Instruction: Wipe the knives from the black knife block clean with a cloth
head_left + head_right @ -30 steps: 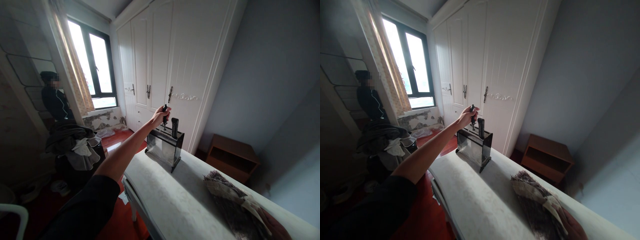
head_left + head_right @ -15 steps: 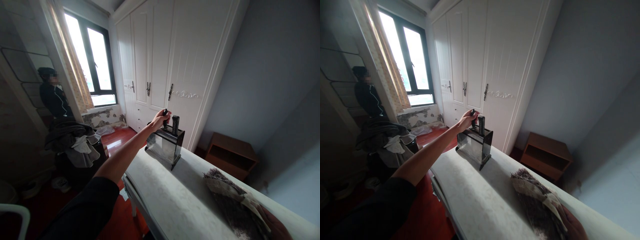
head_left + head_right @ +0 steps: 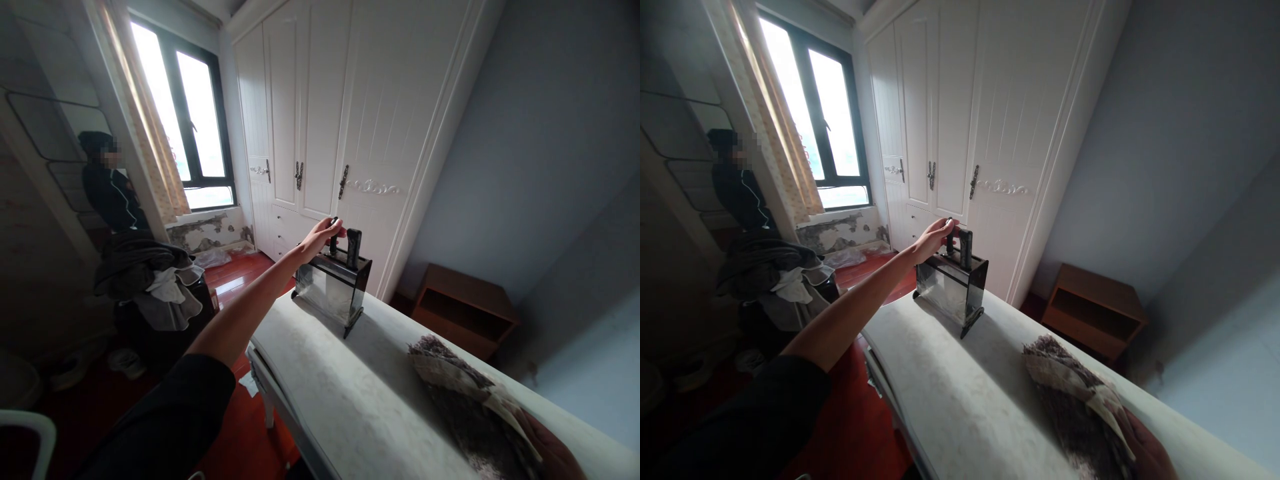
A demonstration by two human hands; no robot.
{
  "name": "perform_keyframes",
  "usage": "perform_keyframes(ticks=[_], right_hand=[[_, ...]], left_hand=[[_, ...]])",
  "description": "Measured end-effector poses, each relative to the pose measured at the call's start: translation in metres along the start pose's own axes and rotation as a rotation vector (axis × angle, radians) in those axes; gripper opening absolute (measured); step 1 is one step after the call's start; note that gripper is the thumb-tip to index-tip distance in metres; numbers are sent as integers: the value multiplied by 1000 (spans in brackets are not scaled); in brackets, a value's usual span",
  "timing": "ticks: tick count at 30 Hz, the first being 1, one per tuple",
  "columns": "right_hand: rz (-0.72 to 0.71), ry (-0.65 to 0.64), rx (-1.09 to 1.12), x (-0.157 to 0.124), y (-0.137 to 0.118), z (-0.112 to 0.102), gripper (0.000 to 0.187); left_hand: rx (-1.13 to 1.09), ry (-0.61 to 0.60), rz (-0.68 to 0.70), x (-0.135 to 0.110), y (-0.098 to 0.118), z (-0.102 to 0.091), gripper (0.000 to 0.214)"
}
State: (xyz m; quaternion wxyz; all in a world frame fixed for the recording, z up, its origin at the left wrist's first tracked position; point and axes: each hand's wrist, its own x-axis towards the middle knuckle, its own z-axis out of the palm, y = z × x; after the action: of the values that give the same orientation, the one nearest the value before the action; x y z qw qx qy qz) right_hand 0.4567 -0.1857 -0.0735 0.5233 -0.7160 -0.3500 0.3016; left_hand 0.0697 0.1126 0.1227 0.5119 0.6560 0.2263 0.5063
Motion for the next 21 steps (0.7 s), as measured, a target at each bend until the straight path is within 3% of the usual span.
perform_keyframes(ticks=[4,7,10,12,16,18,21], right_hand=[[54,22,68,-1,4,0,47],[29,34,71,-2,4,0,40],[9,-13,75,-1,3,-1,45],[11,-12,87,0,3,0,51],[5,-39,137,-4,-1,2,54],[-12,-59,134,-7,-4,4,53],[-45,-57,127,-11,-10,7,56]], left_hand=[[64,169,87,-3,9,-2,39],[63,403,235,-11,23,4,28],[43,675,472,-30,43,26,23],[5,752,600,-48,53,48,27],[3,540,621,-92,48,101,26],[29,414,500,-115,29,126,29],[145,30,247,-142,-13,158,31]])
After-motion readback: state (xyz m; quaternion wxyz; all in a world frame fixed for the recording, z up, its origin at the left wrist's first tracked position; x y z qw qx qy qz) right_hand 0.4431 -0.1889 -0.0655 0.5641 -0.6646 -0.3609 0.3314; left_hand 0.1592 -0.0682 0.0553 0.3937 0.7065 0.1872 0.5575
